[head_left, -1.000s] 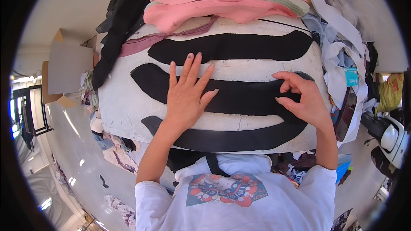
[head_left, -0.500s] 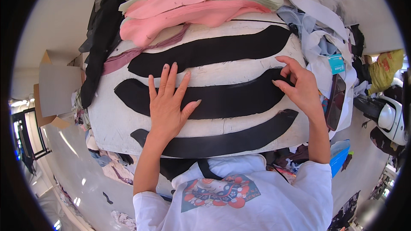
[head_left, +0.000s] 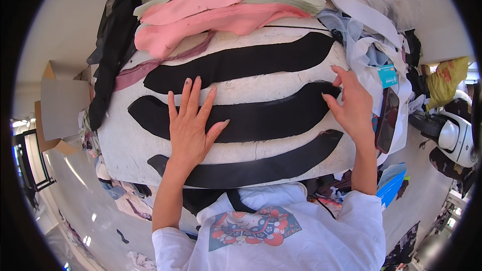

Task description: The person repeatedly picks up black fabric pieces from a table, folds them, and ties them with white string. The tied pieces are then placed on the floor. The person continues this process with multiple fabric pieces.

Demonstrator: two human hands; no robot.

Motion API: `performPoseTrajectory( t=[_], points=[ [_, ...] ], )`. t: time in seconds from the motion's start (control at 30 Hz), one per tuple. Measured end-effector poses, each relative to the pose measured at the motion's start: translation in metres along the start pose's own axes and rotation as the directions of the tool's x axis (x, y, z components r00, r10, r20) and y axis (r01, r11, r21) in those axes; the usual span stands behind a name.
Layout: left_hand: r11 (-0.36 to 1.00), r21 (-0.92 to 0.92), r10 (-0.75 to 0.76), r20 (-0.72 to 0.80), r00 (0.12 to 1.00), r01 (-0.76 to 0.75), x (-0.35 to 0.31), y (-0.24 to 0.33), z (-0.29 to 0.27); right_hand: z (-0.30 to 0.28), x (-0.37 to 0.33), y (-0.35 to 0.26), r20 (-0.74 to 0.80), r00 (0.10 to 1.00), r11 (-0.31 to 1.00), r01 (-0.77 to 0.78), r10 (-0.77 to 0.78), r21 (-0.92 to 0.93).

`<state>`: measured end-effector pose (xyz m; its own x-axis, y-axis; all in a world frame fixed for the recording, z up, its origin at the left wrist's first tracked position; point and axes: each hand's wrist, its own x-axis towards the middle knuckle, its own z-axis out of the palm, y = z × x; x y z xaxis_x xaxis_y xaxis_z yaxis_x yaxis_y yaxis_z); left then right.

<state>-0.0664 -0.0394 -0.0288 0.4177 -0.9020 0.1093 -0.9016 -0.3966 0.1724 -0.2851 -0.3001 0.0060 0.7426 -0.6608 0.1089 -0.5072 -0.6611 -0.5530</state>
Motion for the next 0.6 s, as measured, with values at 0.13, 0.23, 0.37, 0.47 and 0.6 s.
performPoseTrajectory(
  t=[0.13, 0.23, 0.37, 0.47, 0.6],
  points=[
    [1.000, 0.000, -0.008, -0.005, 1.000, 0.008, -0.001, 0.001, 0.000, 0.008, 0.003, -0.018, 0.143, 0.984, 0.921, -0.149, 0.103, 0.360],
    [1.000, -0.015, 0.001, -0.017, 1.000, -0.001, 0.000, 0.002, 0.004, 0.022, 0.006, -0.002, 0.264, 0.959, 0.874, -0.214, 0.103, 0.436],
    [0.999, -0.036, -0.010, -0.047, 0.999, 0.009, -0.004, 0.000, 0.006, 0.025, 0.012, 0.001, 0.288, 0.952, 0.842, -0.236, 0.102, 0.485],
    [0.973, -0.231, -0.010, -0.099, 0.995, -0.013, -0.009, -0.006, -0.003, 0.027, 0.009, -0.023, 0.082, 0.990, 0.867, -0.139, 0.113, 0.478],
    [0.899, -0.434, -0.262, -0.426, 0.866, 0.059, -0.051, -0.036, -0.029, 0.038, -0.020, -0.107, 0.148, 0.983, 0.840, 0.014, -0.112, 0.543]
  ],
)
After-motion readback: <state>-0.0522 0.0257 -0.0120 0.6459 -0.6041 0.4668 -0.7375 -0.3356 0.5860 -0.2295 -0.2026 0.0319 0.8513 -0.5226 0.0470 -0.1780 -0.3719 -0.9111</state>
